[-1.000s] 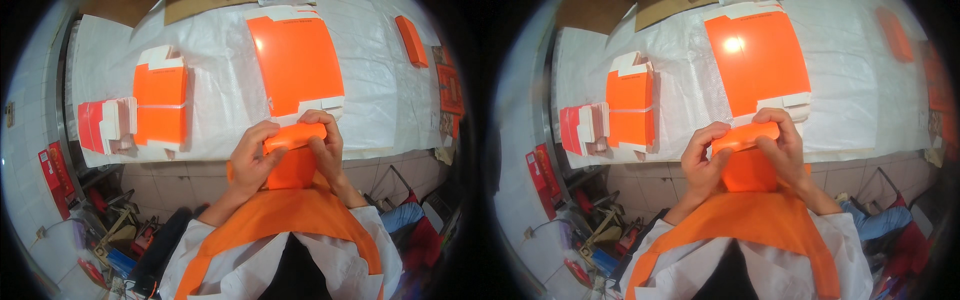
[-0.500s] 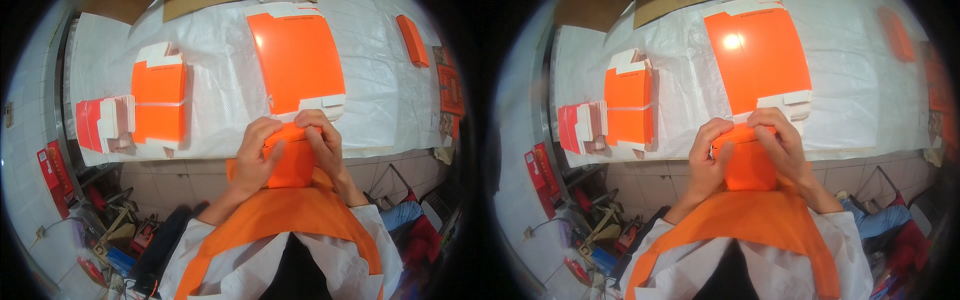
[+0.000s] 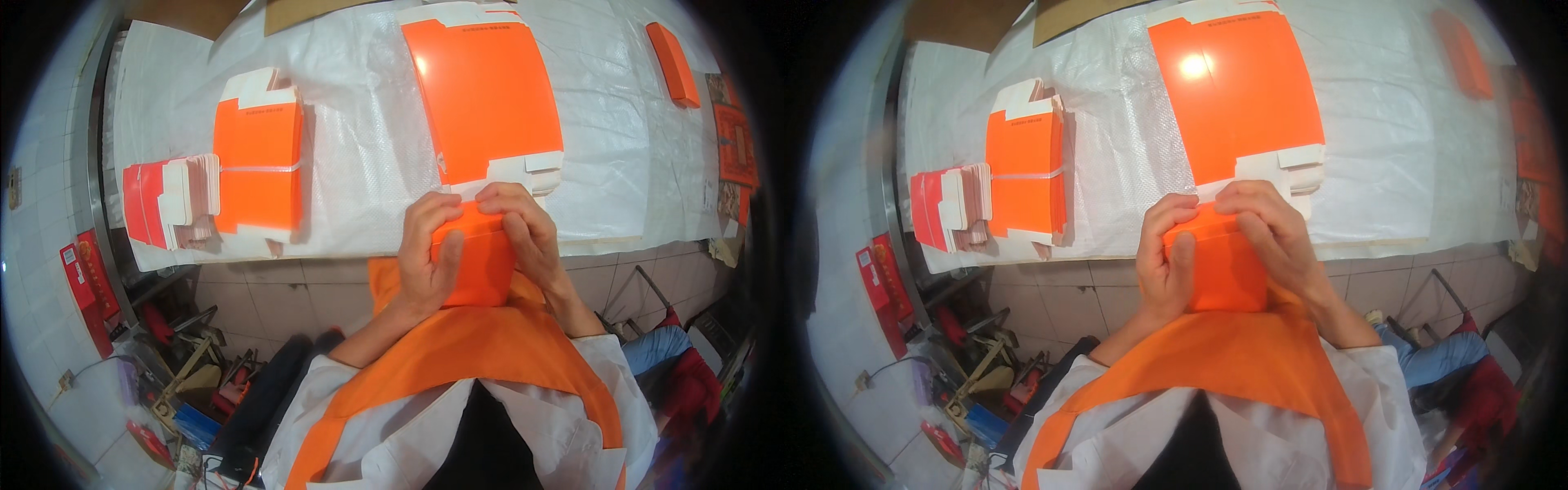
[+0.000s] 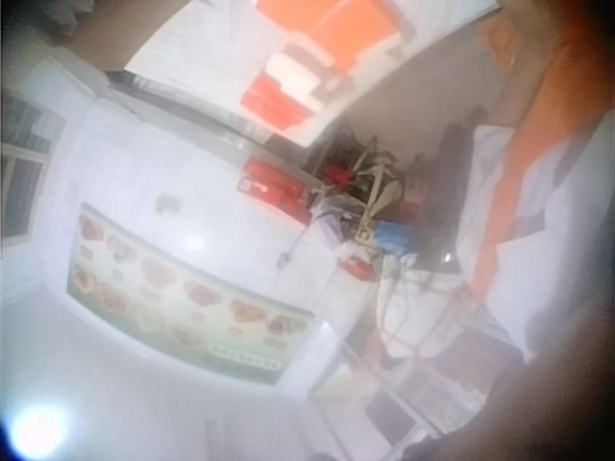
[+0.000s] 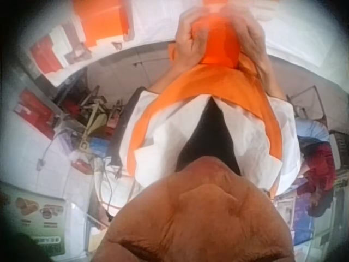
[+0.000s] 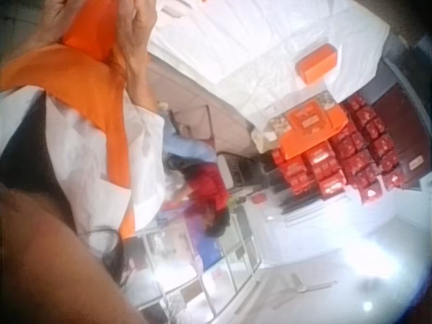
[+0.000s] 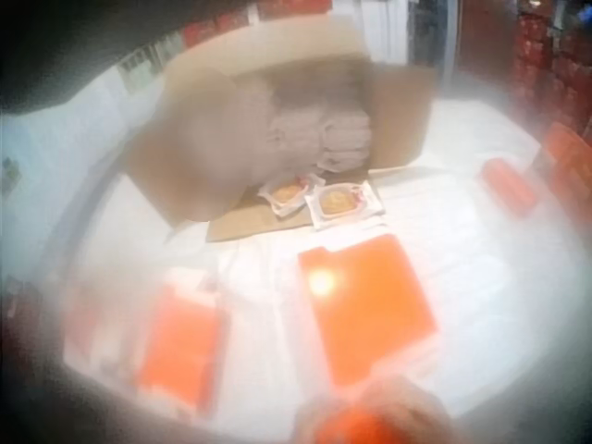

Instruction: The person unpacks a large orange box, removes cardboard inserts, and assembles smaller orange boxes by folding and tucking flaps. They place the assembled boxes into a larger container and continue folding additional boxes on a table.

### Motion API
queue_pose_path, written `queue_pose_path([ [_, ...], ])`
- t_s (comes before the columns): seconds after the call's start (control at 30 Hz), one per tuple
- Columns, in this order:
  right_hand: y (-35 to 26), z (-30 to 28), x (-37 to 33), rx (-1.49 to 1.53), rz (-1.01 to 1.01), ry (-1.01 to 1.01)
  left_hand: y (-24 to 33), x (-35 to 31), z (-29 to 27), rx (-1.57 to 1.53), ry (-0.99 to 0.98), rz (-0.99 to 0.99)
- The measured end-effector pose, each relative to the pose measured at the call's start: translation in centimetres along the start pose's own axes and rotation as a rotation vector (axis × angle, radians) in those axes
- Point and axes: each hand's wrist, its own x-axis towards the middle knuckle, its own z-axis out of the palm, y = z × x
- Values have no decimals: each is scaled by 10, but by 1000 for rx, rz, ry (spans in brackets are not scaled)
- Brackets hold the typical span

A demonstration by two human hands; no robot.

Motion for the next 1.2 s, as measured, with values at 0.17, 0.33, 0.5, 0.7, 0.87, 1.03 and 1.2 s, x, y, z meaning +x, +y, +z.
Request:
queue_pose_path([
  [0.17,-1,-3,0,-144,-113,-89,1,-1,4,-60,89,-29],
  [0.33,0,-9,-8,-64,-45,-82,-9,-3,3,-37,33,116],
  [0.5,-4,-20,-10,-87,-15,-180,-10,-7,1,-40,29,133],
  [0.7,-17,-25,-8,-155,20,-253,-8,-5,-8,-9,-61,129],
  [0.87,-22,-28,-8,-85,12,-207,7,-4,-3,-87,24,38],
  [1.03,-49,-59,-8,-410,98,-446,6,0,1,-70,-194,147],
  [1.2,-85,-105,21,-448,167,-430,32,39,16,-82,-259,178],
])
